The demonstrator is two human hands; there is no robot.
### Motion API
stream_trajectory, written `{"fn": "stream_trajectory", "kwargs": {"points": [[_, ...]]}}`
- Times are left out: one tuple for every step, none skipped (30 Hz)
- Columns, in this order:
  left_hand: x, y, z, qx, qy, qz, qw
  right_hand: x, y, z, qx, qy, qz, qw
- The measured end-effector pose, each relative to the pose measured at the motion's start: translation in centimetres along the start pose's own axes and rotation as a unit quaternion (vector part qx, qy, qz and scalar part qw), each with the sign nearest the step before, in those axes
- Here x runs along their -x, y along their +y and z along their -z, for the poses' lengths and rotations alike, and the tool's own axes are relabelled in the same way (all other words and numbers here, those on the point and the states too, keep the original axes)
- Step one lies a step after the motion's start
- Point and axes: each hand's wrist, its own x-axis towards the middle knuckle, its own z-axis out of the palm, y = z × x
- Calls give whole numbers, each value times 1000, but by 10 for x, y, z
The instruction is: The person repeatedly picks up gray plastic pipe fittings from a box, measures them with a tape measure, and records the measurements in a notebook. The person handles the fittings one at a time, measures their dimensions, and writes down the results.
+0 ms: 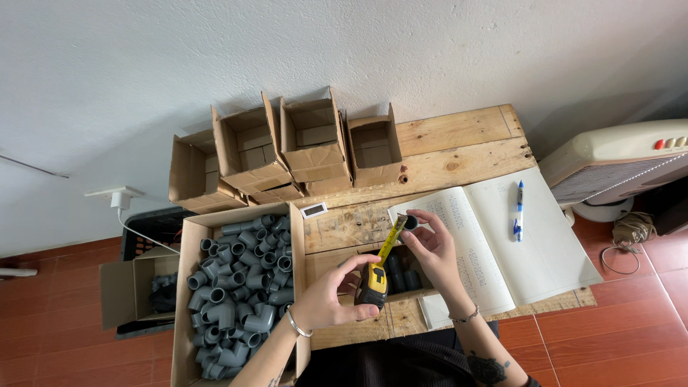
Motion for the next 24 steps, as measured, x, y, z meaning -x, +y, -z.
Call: {"fn": "stream_trajectory", "kwargs": {"points": [[0,0,0,-1,-1,0,1000,-1,3,1,0,2,0,1000],[0,0,0,-1,-4,5,1000,-1,7,2,-16,1,-1,1000],[1,1,0,-1,-7,10,1000,-2,10,2,-31,1,-2,1000],[0,2,0,-2,-8,10,1000,-2,9,3,-31,2,-2,1000],[0,2,0,-6,-13,12,1000,-1,9,4,-29,-2,3,1000],[1,3,0,-9,-19,14,1000,-1,8,4,-27,-5,7,1000],[1,4,0,-10,-19,14,1000,-1,9,4,-27,-5,7,1000],[1,4,0,-20,-19,16,999,-1,9,5,-23,-7,11,1000],[1,5,0,-30,-19,19,999,-1,10,5,-20,-9,15,1000],[1,4,0,-30,-19,19,999,0,9,5,-20,-8,15,1000],[1,4,0,-35,-20,17,999,0,8,5,-10,-7,16,1000],[0,4,0,-40,-21,15,999,0,8,5,-1,-6,16,1000],[1,4,0,-40,-21,15,999,0,9,5,-1,-6,16,1000],[1,5,0,-38,-22,16,999,0,10,5,-5,-8,20,1000],[1,5,0,-35,-23,16,999,-1,11,5,-8,-11,23,1000],[1,6,0,-35,-23,16,999,0,9,6,-8,-10,23,1000],[1,7,0,-33,-23,17,999,0,8,5,-2,-12,22,1000],[1,8,0,-32,-22,18,999,0,7,5,5,-14,21,1000],[1,7,0,-32,-22,18,999,0,7,5,5,-14,21,1000],[1,7,0,-32,-22,17,999,0,7,5,0,-15,20,1000],[1,7,0,-33,-22,17,999,0,7,4,-5,-16,18,1000],[1,7,0,-33,-22,16,999,0,9,5,-5,-15,18,1000],[1,7,0,-35,-22,16,999,0,10,5,2,-14,18,1000],[1,7,0,-38,-23,16,999,0,11,6,10,-12,18,1000]]}}
